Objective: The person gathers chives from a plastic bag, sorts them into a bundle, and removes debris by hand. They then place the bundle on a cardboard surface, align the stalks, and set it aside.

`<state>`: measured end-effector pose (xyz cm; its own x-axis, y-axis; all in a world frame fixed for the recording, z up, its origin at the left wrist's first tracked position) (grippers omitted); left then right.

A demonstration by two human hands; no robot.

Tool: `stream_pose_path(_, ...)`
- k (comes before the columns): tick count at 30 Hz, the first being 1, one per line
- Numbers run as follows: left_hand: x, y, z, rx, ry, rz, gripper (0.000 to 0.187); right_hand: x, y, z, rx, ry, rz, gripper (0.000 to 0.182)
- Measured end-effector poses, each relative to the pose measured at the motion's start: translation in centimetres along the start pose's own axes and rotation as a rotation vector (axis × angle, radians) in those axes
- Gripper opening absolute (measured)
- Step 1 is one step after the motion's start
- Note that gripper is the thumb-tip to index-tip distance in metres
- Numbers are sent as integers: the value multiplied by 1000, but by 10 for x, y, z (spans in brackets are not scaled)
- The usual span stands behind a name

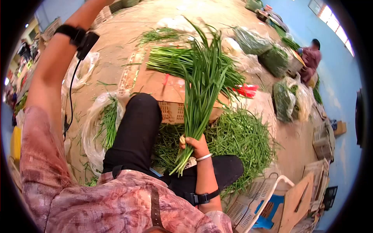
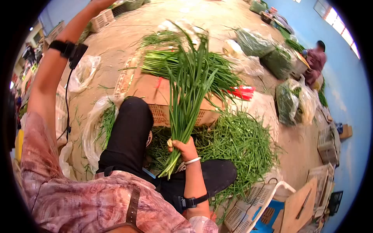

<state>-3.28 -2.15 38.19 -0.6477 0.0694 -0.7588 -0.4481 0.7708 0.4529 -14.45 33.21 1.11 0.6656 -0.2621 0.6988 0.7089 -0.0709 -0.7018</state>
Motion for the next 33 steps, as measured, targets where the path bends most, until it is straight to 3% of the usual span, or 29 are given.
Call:
stream_pose_path(1,4,-3,3,37,-70,-150,49,-1,3,-2,10,-40,-81,22)
stream_pose_path(3,28,-11,8,41,-98,-159,59,0,6,-3,27,-41,-217,24)
stream_pose_path(4,68,-4,50,77,-208,184,33,-1,8,-4,43,-7,-196,28)
stream_pose_path(5,89,7,78,-18,-500,340,43,-3,11,-5,53,21,-229,28)
stream_pose_path(7,148,21,150,-155,-803,506,42,-7,14,-8,101,99,-291,27)
stream_pose_path(8,182,11,173,233,-874,170,50,-11,16,-9,127,106,-332,26)
stream_pose_path(9,217,5,210,-5,-981,427,42,-13,18,-10,144,112,-333,27)
stream_pose_path(10,238,8,235,-146,-1056,527,46,-14,17,-10,142,113,-342,25)
stream_pose_path(11,257,9,255,-423,-1130,687,49,-13,17,-9,141,115,-351,24)
stream_pose_path(15,304,4,296,-703,-1113,1121,52,-14,18,-5,142,115,-355,24)
stream_pose_path(18,343,-8,302,-736,-1184,1330,58,-9,18,-8,165,13,-356,29)
stream_pose_path(21,363,0,297,-681,-1222,1617,68,-12,25,-9,182,-9,-388,31)
stream_pose_path(22,358,10,291,-629,-1271,1726,80,-9,26,-8,188,-27,-403,33)
stream_pose_path(25,347,35,286,-510,-1224,1890,84,2,25,-2,225,-92,-431,33)
stream_pose_path(27,334,41,282,-524,-1190,1936,79,-3,28,-2,239,-124,-439,34)
stream_pose_path(29,325,38,279,-414,-1114,1721,75,-5,25,-2,259,-144,-299,35)
stream_pose_path(31,306,45,273,-471,-1047,1713,72,9,16,-3,295,-163,-296,38)
stream_pose_path(33,283,49,263,-340,-922,1665,67,32,2,-1,175,-128,-157,59)
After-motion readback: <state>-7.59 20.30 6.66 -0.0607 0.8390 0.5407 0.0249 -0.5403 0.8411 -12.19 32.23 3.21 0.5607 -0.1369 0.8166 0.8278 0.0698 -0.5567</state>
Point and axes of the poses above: each hand's wrist, its own z-axis away from the middle knuckle, its own x-axis out of the palm, y = z × x, the point moved 2 cm from there along -z, towards the middle knuckle, and after that the axes turned 5 degrees about -z, right-handed, at the moved point
